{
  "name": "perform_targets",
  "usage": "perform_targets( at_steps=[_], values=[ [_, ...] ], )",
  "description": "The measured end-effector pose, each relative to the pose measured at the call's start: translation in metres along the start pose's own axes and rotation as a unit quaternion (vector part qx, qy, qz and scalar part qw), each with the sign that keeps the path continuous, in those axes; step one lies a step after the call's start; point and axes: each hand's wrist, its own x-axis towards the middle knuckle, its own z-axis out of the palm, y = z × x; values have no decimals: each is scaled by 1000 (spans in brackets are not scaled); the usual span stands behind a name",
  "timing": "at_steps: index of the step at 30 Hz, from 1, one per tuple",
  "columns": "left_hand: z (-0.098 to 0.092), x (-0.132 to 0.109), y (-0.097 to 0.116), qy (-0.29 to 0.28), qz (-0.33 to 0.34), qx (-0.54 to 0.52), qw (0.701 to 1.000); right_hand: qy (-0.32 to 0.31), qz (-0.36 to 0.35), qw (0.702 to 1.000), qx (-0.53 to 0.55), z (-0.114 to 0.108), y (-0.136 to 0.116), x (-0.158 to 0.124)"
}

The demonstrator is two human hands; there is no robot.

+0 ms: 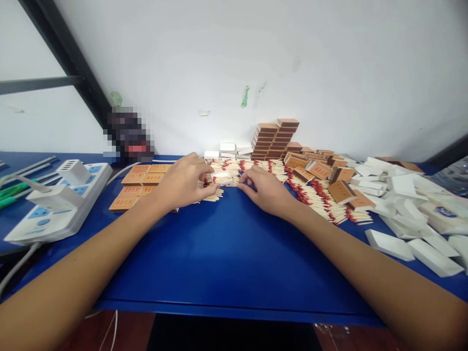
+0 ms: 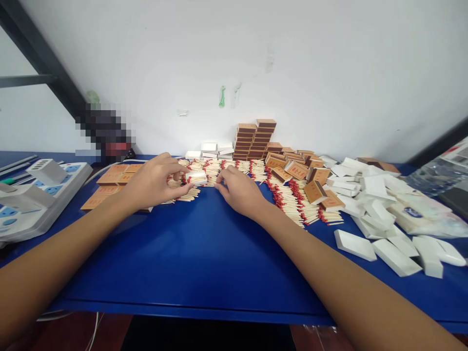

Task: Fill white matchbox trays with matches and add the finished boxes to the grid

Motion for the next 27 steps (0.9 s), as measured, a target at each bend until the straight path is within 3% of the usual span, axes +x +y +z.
perform_targets(
  at_steps=[7, 16, 27],
  values=[
    [-2, 1, -3, 0, -16, 4, 1000, -57, 13, 997, -54, 0, 0, 0],
    [-3, 2, -1, -8, -12, 10, 1000, -55, -12, 996, -70, 4, -19, -4],
    [-2, 2, -1, -6, -11, 8, 1000, -36, -3, 999, -32, 5, -14, -2]
  ],
)
